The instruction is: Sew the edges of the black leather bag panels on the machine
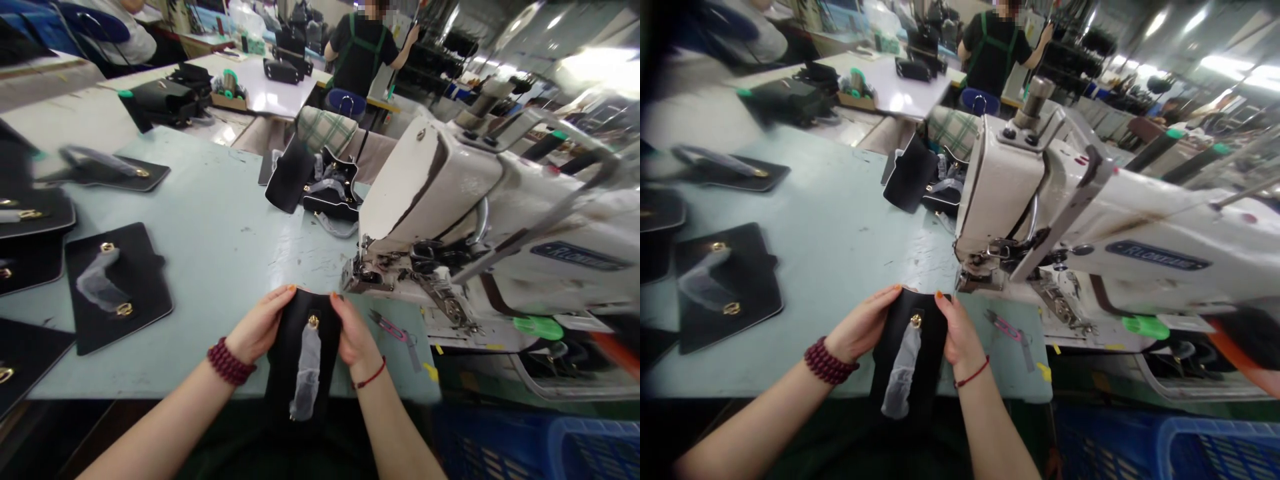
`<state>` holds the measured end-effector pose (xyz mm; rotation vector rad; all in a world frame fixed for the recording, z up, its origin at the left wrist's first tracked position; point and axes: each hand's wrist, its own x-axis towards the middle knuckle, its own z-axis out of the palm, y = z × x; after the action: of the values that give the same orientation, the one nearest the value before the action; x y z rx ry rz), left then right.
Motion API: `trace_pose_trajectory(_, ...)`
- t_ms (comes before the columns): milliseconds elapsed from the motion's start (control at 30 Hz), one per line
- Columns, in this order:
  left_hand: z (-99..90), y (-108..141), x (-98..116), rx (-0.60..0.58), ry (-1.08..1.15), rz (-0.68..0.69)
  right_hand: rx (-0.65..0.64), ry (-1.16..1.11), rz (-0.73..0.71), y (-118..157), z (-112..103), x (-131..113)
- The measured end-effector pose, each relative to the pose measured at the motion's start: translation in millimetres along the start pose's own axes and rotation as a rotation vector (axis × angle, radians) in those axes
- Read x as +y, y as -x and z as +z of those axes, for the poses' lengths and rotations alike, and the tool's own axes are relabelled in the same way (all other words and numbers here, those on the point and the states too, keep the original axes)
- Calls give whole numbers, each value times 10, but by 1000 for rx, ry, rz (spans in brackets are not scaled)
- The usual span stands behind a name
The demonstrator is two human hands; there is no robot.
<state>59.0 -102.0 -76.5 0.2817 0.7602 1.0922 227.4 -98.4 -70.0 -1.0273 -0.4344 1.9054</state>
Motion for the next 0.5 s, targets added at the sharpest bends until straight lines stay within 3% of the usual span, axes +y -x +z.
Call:
trace_pose_trajectory(100, 20, 22, -21, -25, 28, 17, 16, -28, -33, -34, 23, 36)
trace_pose_trajectory(300, 6, 45, -86, 32, 83, 101, 72, -18, -12, -87, 54, 142)
trace_pose_trajectory(433, 17, 82, -43, 3, 73, 70, 20, -55, 55, -61, 17, 94)
trace_pose_trajectory(500, 20, 94, -3, 17, 82, 37, -8, -42, -10, -19, -8, 88)
